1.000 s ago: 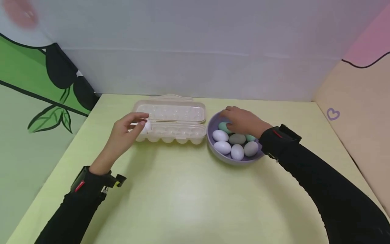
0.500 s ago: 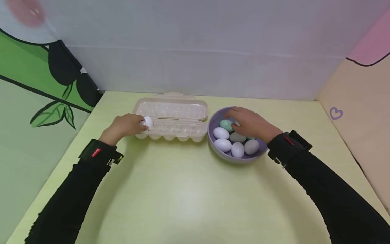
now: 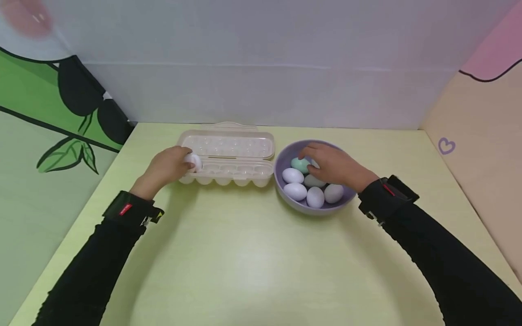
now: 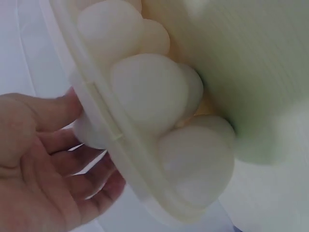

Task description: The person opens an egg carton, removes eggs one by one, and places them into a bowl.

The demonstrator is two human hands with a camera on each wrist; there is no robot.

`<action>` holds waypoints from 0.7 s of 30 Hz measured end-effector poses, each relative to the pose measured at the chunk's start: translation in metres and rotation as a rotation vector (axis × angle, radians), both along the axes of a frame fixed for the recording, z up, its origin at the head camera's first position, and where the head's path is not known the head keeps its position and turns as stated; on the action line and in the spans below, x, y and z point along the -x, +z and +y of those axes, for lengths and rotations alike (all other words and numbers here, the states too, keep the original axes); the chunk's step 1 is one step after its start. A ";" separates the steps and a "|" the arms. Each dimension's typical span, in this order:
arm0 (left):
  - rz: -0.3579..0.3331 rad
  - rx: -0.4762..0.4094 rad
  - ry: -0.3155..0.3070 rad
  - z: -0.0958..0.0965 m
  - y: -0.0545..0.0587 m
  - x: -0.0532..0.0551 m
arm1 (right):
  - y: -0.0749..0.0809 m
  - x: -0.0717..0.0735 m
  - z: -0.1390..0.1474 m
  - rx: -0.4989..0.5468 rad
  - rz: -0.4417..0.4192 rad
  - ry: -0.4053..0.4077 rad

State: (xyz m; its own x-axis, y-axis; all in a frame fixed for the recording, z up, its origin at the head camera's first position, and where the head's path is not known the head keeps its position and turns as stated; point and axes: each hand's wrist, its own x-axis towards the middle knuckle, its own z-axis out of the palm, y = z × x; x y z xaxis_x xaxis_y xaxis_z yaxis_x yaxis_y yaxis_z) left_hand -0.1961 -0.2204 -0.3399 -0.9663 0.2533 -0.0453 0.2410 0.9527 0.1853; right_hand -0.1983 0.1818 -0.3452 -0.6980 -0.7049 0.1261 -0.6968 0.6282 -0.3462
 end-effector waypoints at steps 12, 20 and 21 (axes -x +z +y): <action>0.139 -0.657 -0.143 0.030 0.013 -0.018 | 0.013 -0.006 -0.011 0.038 0.019 0.030; 0.023 -0.812 -0.460 0.081 0.011 -0.043 | 0.025 -0.017 -0.046 0.091 -0.190 0.033; 0.009 -0.829 -0.495 0.087 0.009 -0.045 | 0.024 -0.019 -0.050 0.102 -0.246 0.042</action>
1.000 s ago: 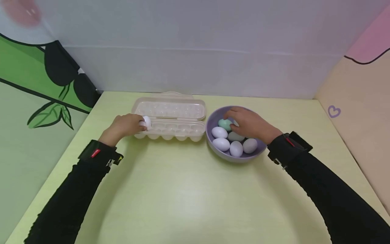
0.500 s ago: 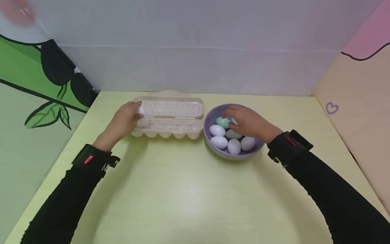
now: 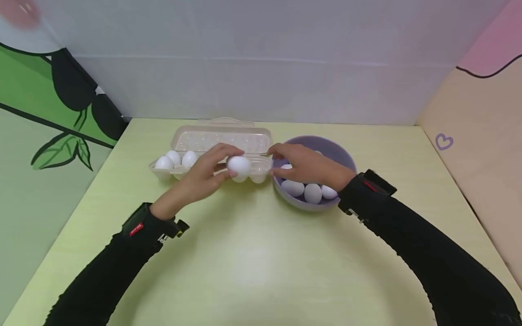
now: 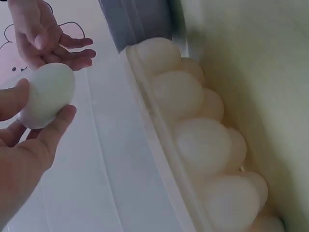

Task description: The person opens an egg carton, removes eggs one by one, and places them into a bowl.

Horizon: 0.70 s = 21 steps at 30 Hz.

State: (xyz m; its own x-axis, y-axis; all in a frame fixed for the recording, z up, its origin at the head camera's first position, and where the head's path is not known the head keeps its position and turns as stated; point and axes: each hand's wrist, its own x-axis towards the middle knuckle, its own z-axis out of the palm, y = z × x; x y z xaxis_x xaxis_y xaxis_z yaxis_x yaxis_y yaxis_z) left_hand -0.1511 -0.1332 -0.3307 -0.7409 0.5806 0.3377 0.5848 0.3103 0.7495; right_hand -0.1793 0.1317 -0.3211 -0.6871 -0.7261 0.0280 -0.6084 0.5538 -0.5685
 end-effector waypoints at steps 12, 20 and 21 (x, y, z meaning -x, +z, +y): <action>0.067 -0.041 -0.149 0.029 -0.020 -0.008 | -0.009 -0.012 -0.021 0.126 -0.318 0.118; 0.080 0.147 -0.103 0.023 -0.020 -0.005 | -0.012 -0.005 -0.009 0.056 -0.246 0.053; 0.072 0.163 -0.092 0.020 -0.020 -0.005 | -0.012 -0.003 -0.005 0.045 -0.228 0.031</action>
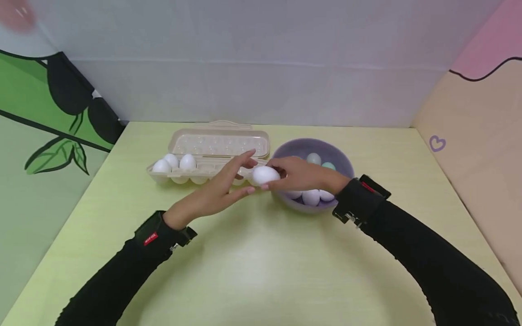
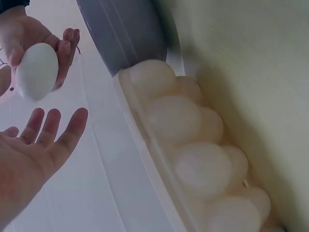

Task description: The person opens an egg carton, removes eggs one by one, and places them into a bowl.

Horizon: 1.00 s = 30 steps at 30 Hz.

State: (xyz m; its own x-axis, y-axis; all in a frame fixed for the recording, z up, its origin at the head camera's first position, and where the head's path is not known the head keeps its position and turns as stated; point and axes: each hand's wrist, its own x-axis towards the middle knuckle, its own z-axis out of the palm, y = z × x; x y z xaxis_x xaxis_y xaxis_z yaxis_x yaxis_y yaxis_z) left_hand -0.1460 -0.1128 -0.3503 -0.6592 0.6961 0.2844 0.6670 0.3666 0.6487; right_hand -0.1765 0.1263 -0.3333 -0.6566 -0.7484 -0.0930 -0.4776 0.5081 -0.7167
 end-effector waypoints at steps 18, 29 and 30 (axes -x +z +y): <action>-0.150 -0.045 0.204 -0.067 0.014 -0.017 | -0.010 0.045 0.063 -0.180 0.193 -0.269; -0.106 -0.060 0.236 -0.081 0.018 -0.033 | -0.032 0.042 0.053 -0.344 0.270 -0.242; -0.108 -0.063 0.241 -0.081 0.018 -0.033 | -0.034 0.042 0.052 -0.349 0.280 -0.236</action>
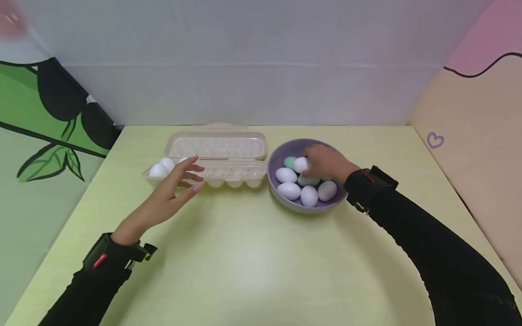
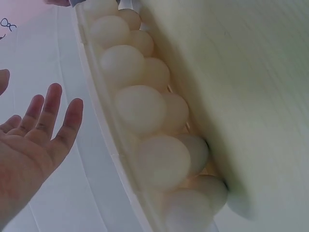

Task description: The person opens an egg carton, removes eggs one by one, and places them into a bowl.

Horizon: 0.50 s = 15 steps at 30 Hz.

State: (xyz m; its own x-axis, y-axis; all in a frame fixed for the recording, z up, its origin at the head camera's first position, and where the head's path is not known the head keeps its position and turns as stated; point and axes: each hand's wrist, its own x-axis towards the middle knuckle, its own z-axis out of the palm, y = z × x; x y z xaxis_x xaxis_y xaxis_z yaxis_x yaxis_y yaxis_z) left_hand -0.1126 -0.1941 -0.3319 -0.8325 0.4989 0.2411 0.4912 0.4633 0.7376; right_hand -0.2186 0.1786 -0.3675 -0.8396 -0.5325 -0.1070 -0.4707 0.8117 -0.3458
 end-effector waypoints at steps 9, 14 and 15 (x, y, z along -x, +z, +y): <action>-0.019 -0.019 0.013 -0.003 -0.002 0.001 | -0.005 0.001 -0.006 -0.093 0.053 0.020; 0.009 -0.012 -0.001 -0.007 -0.008 0.003 | -0.009 -0.001 -0.008 -0.100 0.031 0.006; 0.009 -0.012 0.001 -0.007 -0.009 0.003 | -0.010 -0.002 -0.008 -0.098 0.028 0.002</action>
